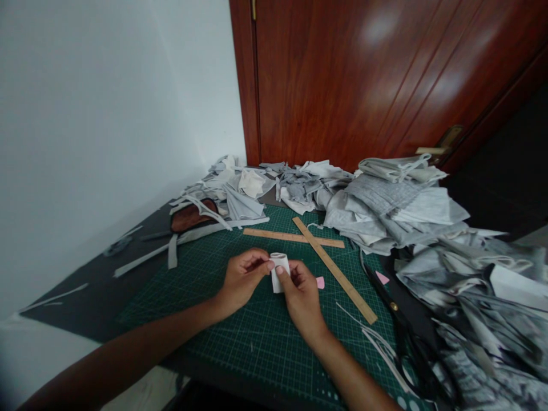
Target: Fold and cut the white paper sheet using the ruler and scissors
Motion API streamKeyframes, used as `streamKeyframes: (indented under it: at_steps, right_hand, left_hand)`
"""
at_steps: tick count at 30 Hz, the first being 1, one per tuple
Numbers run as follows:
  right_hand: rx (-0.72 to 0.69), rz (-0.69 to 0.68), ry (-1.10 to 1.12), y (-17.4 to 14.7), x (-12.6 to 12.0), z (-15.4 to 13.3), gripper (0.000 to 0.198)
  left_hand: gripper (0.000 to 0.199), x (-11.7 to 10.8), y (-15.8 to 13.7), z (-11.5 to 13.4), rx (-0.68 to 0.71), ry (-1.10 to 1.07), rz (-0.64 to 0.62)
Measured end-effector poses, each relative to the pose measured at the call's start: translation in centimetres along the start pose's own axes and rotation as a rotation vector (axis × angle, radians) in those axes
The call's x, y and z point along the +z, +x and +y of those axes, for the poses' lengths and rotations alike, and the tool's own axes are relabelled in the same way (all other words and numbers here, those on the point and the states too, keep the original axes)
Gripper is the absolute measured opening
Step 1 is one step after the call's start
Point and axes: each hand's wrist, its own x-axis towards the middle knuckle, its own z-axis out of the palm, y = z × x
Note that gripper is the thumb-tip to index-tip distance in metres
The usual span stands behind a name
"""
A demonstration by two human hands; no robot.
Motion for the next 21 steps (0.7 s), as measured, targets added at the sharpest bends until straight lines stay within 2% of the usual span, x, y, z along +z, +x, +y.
streamKeyframes:
  at_steps: [4, 10, 16, 19, 21]
  right_hand:
    - [-0.011, -0.006, -0.002, -0.12, 0.11, 0.09, 0.029]
    - [-0.046, -0.019, -0.097, -0.23, 0.08, 0.16, 0.027]
    - [-0.036, -0.017, -0.095, -0.58, -0.1, 0.28, 0.032]
    - [-0.094, 0.025, -0.118, -0.39, -0.44, 0.14, 0.039]
    - [-0.16, 0.0, -0.165, -0.07, -0.74, -0.03, 0.031]
  left_hand:
    - [0.009, -0.15, 0.21, 0.06, 0.074, 0.029, 0.008]
    - [0.013, -0.34, 0.27, -0.17, -0.084, 0.074, 0.005]
    - [0.02, -0.47, 0.31, -0.3, -0.12, 0.1, -0.031]
    - [0.024, -0.62, 0.51, -0.56, -0.119, 0.085, -0.068]
    - [0.024, -0.71, 0.63, -0.63, -0.104, 0.088, -0.108]
